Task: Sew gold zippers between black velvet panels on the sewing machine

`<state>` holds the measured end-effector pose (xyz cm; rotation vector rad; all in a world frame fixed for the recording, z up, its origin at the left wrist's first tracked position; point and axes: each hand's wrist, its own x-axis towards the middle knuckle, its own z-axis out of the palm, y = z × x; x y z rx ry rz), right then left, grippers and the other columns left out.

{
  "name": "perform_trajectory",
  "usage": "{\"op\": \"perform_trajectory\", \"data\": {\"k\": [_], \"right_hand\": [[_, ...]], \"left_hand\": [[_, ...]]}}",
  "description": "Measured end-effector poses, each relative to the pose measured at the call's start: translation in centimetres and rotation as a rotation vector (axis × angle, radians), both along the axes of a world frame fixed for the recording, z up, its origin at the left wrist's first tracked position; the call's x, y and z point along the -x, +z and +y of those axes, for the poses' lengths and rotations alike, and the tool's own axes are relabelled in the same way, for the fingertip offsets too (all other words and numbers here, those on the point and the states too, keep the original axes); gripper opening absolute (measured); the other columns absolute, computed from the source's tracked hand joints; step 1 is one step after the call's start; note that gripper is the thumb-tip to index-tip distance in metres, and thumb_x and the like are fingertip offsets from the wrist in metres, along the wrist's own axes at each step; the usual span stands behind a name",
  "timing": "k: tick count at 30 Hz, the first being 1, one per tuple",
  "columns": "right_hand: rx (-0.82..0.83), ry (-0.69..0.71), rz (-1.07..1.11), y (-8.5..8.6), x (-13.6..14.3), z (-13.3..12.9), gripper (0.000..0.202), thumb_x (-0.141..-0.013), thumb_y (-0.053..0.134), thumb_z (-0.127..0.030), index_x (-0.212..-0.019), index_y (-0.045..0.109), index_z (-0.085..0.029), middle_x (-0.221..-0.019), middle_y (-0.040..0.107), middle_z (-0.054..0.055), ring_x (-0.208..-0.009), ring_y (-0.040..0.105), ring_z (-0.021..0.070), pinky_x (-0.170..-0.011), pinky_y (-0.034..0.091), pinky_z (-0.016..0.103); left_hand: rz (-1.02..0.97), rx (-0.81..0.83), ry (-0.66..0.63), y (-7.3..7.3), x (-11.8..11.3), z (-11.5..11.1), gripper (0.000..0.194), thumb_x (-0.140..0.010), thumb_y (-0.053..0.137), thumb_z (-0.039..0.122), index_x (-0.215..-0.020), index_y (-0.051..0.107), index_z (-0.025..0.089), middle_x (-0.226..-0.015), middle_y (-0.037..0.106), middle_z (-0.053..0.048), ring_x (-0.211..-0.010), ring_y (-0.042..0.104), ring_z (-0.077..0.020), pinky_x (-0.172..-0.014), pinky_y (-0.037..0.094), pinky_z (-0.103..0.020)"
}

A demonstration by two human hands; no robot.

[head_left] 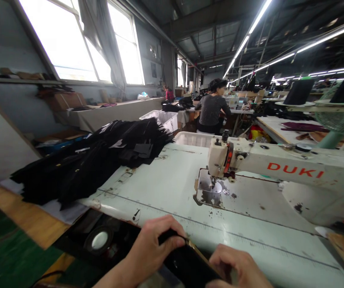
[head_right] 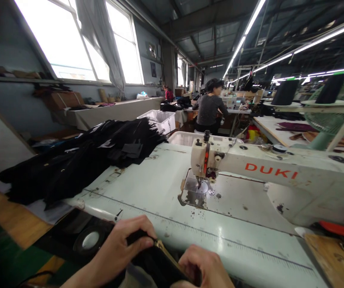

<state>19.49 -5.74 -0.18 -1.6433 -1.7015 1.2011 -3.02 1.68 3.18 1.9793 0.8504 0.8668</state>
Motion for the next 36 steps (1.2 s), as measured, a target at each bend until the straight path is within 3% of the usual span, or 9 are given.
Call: {"op": "perform_trajectory", "data": {"k": [3,6,10,13,17,21,26,30,36], "right_hand": [[0.075,-0.067,0.066,2.0,-0.6,0.0,0.026,-0.061,0.079,-0.025,-0.057,0.054,-0.018,-0.056,0.042,-0.008,-0.058,0.040,0.0084,-0.052,0.027,0.021],[0.165,0.006,0.208,3.4,-1.8,0.7,0.031,-0.060,0.083,-0.037,-0.061,0.058,-0.018,-0.055,0.043,-0.009,-0.056,0.037,0.0075,-0.049,0.025,0.022],[0.261,0.122,0.315,3.7,-3.4,1.6,0.039,-0.059,0.085,-0.046,-0.070,0.059,-0.019,-0.059,0.046,-0.010,-0.057,0.038,0.0071,-0.050,0.026,0.021],[0.252,0.133,0.298,3.4,-3.6,1.9,0.045,-0.054,0.088,-0.045,-0.067,0.052,-0.020,-0.058,0.041,-0.011,-0.057,0.033,0.0065,-0.047,0.022,0.022],[0.262,0.142,0.210,3.2,-3.4,2.1,0.049,-0.053,0.087,-0.047,-0.059,0.047,-0.020,-0.053,0.035,-0.012,-0.053,0.029,0.0059,-0.045,0.018,0.023],[0.260,0.122,0.085,3.9,-3.3,2.4,0.040,-0.061,0.081,-0.050,-0.056,0.057,-0.019,-0.048,0.039,-0.010,-0.051,0.034,0.0063,-0.044,0.021,0.023],[0.102,0.091,-0.139,5.3,-2.9,2.2,0.016,-0.066,0.077,-0.032,-0.064,0.070,-0.018,-0.050,0.050,-0.009,-0.054,0.045,0.0069,-0.051,0.030,0.020],[0.039,0.126,-0.154,5.8,-2.7,1.8,0.007,-0.065,0.069,-0.017,-0.058,0.069,-0.017,-0.044,0.041,-0.009,-0.049,0.040,0.0064,-0.051,0.029,0.021],[0.121,0.164,-0.021,5.5,-3.8,2.4,0.012,-0.069,0.064,-0.020,-0.073,0.075,-0.017,-0.054,0.057,-0.006,-0.055,0.053,0.0084,-0.054,0.039,0.018]], "left_hand": [[0.016,0.156,0.098,-0.2,1.2,1.7,0.018,-0.084,0.068,0.036,-0.079,0.068,0.019,-0.073,0.066,-0.001,-0.070,0.061,-0.0176,-0.066,0.046,-0.022],[-0.058,0.383,0.104,-1.7,2.0,3.5,0.026,-0.082,0.071,0.044,-0.083,0.066,0.019,-0.071,0.065,0.000,-0.062,0.060,-0.0173,-0.059,0.047,-0.023],[-0.137,0.536,0.069,-3.9,2.6,4.9,0.029,-0.078,0.075,0.045,-0.084,0.064,0.019,-0.070,0.067,-0.001,-0.060,0.062,-0.0186,-0.057,0.049,-0.024],[-0.148,0.568,0.059,-4.5,2.9,5.3,0.029,-0.077,0.077,0.044,-0.082,0.065,0.019,-0.070,0.067,-0.001,-0.060,0.062,-0.0184,-0.056,0.049,-0.023],[-0.144,0.554,0.060,-4.3,2.7,5.8,0.032,-0.071,0.081,0.046,-0.075,0.067,0.018,-0.069,0.066,-0.001,-0.061,0.061,-0.0177,-0.055,0.049,-0.022],[-0.123,0.614,0.089,-3.8,2.2,6.2,0.035,-0.067,0.083,0.048,-0.075,0.068,0.017,-0.069,0.067,-0.003,-0.060,0.063,-0.0198,-0.055,0.051,-0.024],[-0.138,0.701,0.159,-4.1,2.3,6.4,0.037,-0.065,0.085,0.046,-0.081,0.067,0.018,-0.071,0.068,-0.002,-0.061,0.065,-0.0204,-0.056,0.052,-0.025],[-0.148,0.724,0.168,-4.3,2.7,6.3,0.037,-0.067,0.085,0.045,-0.083,0.066,0.018,-0.072,0.068,-0.001,-0.061,0.065,-0.0195,-0.056,0.053,-0.024],[-0.153,0.763,0.144,-3.8,2.5,6.3,0.034,-0.070,0.084,0.041,-0.085,0.066,0.018,-0.070,0.069,-0.001,-0.057,0.064,-0.0166,-0.052,0.051,-0.021]]}}
